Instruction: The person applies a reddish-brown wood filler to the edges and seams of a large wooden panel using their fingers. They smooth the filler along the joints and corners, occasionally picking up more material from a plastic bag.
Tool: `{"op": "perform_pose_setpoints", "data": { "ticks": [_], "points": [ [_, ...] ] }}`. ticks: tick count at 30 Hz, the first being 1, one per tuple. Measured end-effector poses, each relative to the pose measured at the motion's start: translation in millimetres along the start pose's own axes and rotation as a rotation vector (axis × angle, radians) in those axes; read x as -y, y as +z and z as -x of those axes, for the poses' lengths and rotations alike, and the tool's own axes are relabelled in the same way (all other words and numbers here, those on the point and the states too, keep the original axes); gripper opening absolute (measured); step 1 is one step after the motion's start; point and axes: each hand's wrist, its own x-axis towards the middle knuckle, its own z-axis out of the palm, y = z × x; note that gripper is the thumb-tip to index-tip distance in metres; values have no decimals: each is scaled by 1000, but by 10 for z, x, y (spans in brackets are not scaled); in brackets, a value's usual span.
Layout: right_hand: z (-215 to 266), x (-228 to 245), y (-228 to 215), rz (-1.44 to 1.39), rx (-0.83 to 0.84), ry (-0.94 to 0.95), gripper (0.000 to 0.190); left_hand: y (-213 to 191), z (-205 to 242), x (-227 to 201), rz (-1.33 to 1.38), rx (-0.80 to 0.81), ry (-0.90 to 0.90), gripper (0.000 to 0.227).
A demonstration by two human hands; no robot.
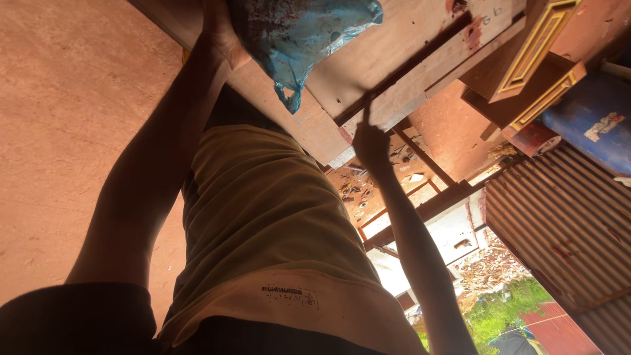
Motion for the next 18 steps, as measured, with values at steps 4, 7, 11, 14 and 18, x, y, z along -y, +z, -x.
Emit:
{"op": "perform_pose_setpoints", "data": {
  "ticks": [4, 7, 11, 14, 18],
  "points": [
    [231, 16, -84, 314, 6, -183, 85, 19, -68, 19, 100, 33, 2, 113],
    [51, -215, -191, 415, -104, -249, 63, 49, -48, 0, 112, 14, -18, 109],
    [-400, -587, -165, -149, -26, 15, 54, 73, -72, 16, 105, 31, -7, 105],
    [-299, -442, 116, -582, 67, 158, 72, 27, -87, 40, 121, 47, -31, 101],
    [46, 209, 432, -475, 130, 167, 73, -6, -72, 69, 183, 9, -33, 93]
  ]
}}
